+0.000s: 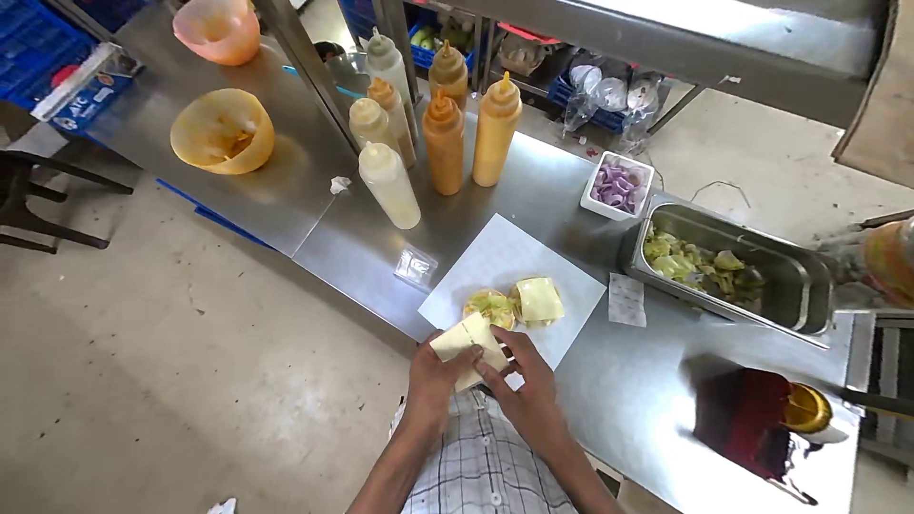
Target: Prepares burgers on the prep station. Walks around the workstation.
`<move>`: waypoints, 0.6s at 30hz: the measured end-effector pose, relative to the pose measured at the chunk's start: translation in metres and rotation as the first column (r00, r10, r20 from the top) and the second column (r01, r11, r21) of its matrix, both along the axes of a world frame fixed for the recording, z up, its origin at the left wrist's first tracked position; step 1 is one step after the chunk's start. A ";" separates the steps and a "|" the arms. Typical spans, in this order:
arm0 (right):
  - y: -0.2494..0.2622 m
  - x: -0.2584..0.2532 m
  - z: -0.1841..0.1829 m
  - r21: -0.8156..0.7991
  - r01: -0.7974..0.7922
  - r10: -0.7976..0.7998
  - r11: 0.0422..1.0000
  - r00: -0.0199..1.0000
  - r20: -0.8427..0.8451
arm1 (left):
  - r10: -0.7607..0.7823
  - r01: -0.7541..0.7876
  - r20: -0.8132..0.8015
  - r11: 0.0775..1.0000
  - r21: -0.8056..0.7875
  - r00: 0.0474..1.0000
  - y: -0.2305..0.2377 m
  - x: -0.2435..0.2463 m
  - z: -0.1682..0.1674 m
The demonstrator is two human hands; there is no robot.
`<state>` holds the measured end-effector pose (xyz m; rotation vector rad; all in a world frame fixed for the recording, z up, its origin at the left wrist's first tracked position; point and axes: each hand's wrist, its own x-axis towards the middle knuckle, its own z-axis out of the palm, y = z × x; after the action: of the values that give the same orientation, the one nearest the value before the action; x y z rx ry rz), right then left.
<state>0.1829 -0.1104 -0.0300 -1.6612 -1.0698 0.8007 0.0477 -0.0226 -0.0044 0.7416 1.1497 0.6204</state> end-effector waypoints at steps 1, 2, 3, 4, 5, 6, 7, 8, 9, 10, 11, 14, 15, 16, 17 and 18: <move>0.000 0.000 0.001 -0.034 -0.015 0.017 0.999 0.998 0.059 | -0.007 0.007 0.003 1.000 0.003 1.000 -0.001 0.000 0.000; 0.001 -0.001 0.001 -0.059 -0.026 0.032 0.998 0.994 0.101 | -0.017 0.017 0.015 1.000 -0.002 1.000 -0.002 -0.001 0.001; 0.001 -0.001 -0.001 -0.075 -0.034 0.044 0.997 0.991 0.129 | -0.027 0.027 0.032 1.000 -0.016 0.999 -0.002 -0.002 0.003; 0.002 -0.001 -0.002 -0.084 -0.040 0.052 0.996 0.988 0.146 | -0.032 0.034 0.057 0.999 -0.035 0.998 -0.003 -0.002 0.006; 0.002 -0.001 -0.002 -0.086 -0.046 0.059 0.995 0.986 0.157 | -0.041 0.044 0.081 0.998 -0.046 0.996 -0.003 -0.003 0.009; 0.002 -0.001 -0.002 -0.077 -0.046 0.059 0.996 0.982 0.180 | -0.058 0.063 0.100 0.997 -0.050 0.993 -0.003 -0.005 0.011; 0.003 -0.001 -0.003 -0.063 -0.044 0.056 0.997 0.975 0.213 | -0.076 0.081 0.106 0.996 -0.046 0.991 -0.003 -0.007 0.011; 0.003 -0.002 -0.003 -0.046 -0.039 0.049 0.998 0.966 0.255 | -0.093 0.097 0.095 0.995 -0.036 0.991 -0.003 -0.009 0.011; 0.004 -0.003 -0.003 -0.030 -0.032 0.040 0.999 0.954 0.297 | -0.109 0.111 0.074 0.994 -0.026 0.991 -0.003 -0.010 0.010; 0.005 -0.003 -0.003 -0.014 -0.020 0.023 1.000 0.945 0.328 | -0.118 0.119 0.047 0.993 -0.016 0.992 -0.003 -0.010 0.010; 0.006 -0.002 -0.003 0.002 -0.001 0.000 1.000 0.940 0.340 | -0.122 0.122 0.022 0.992 -0.010 0.992 -0.003 -0.010 0.009; 0.007 0.003 0.000 0.013 0.034 -0.035 0.999 0.982 0.185 | -0.109 0.110 -0.042 0.994 0.018 0.993 -0.003 -0.010 0.007; 0.007 0.004 0.001 0.015 0.032 -0.033 0.999 0.996 0.086 | -0.097 0.098 -0.042 0.995 0.025 0.994 -0.003 -0.009 0.005; 0.006 0.005 0.002 0.018 0.029 -0.028 0.999 1.000 -0.011 | -0.088 0.089 -0.038 0.996 0.028 0.995 -0.003 -0.009 0.003; 0.006 0.006 0.004 0.010 0.026 -0.025 1.000 0.994 -0.107 | -0.080 0.081 -0.039 0.996 0.029 0.996 -0.002 -0.009 0.001; 0.006 0.007 0.006 -0.011 0.022 -0.024 1.000 0.978 -0.207 | -0.078 0.079 -0.039 0.996 0.028 0.996 -0.001 -0.008 0.000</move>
<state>0.1897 -0.1043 -0.0237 -1.5568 -0.9012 0.9420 0.0398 -0.0241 -0.0040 0.8229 1.1426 0.5601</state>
